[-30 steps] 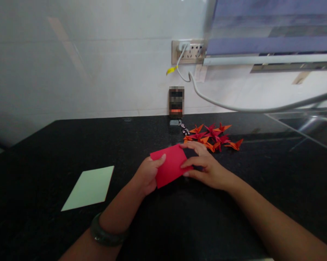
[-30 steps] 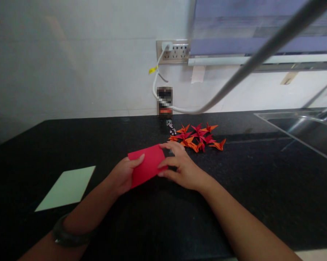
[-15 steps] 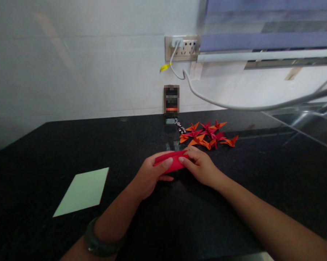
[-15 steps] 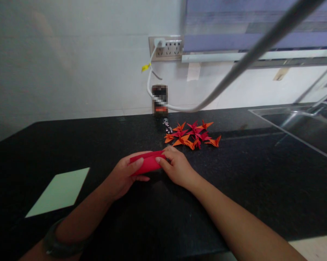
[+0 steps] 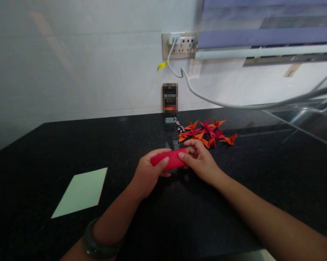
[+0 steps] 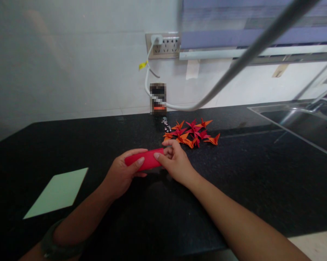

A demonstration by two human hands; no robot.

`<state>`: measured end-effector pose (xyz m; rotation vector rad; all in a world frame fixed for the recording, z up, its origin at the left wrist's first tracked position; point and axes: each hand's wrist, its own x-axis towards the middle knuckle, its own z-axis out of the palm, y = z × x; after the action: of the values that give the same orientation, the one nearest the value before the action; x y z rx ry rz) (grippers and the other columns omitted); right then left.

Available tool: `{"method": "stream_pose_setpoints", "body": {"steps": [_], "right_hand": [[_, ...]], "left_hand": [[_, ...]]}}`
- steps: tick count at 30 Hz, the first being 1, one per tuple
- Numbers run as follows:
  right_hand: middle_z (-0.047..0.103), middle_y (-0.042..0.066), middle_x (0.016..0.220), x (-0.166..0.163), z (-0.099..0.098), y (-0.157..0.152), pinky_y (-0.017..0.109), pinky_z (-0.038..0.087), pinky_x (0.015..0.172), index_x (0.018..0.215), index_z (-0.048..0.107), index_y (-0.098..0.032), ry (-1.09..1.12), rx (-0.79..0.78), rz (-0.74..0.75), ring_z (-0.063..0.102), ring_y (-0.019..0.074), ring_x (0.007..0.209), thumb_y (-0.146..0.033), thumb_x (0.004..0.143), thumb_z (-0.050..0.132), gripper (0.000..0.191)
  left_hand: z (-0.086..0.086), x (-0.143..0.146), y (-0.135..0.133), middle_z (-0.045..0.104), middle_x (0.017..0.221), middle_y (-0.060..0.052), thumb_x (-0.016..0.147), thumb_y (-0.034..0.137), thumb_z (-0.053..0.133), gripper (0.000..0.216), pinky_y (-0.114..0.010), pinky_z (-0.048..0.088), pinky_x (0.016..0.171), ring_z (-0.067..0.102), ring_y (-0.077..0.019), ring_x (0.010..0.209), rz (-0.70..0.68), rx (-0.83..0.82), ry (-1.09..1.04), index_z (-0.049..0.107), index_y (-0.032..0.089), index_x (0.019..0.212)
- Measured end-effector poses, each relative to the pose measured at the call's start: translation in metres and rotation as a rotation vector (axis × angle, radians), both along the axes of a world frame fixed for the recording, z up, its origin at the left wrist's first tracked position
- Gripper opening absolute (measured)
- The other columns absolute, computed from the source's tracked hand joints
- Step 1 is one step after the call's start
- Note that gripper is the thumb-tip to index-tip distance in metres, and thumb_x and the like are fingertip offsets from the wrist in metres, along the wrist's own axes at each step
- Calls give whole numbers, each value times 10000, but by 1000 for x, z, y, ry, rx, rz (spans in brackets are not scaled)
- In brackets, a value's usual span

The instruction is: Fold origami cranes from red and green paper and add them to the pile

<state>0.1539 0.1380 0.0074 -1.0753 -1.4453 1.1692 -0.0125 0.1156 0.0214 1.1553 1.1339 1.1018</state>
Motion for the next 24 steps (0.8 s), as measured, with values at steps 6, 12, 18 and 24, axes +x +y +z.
{"method": "stream_pose_setpoints", "body": {"steps": [6,12,18,24], "right_hand": [[411,-89,394,-1,11,-5,149,254,312,746,479,-168,-129,-150,136,344,45,305,-418,772,488,251],[402,-94,363,-3,13,-8,146,243,317,702,466,-171,-142,-116,120,332,43,293,-364,796,462,215],[396,-97,368,-4,11,-7,150,227,322,717,475,-172,-127,-95,97,325,43,301,-336,796,472,182],[394,-94,378,-4,10,-7,163,220,329,720,475,-174,-114,-88,97,324,50,315,-337,786,487,175]], "left_hand": [[-3,0,1,623,903,-66,687,341,635,364,-229,545,490,608,-163,700,34,11,-1,612,151,997],[-3,0,1,622,893,-54,678,372,634,356,-219,536,460,608,-150,675,39,26,6,622,156,961],[-1,1,1,613,826,-43,686,371,632,329,-216,534,459,599,-141,650,51,20,63,622,149,927],[-2,0,1,614,834,-43,687,376,628,311,-225,523,469,588,-142,662,44,33,77,626,152,903]]}}
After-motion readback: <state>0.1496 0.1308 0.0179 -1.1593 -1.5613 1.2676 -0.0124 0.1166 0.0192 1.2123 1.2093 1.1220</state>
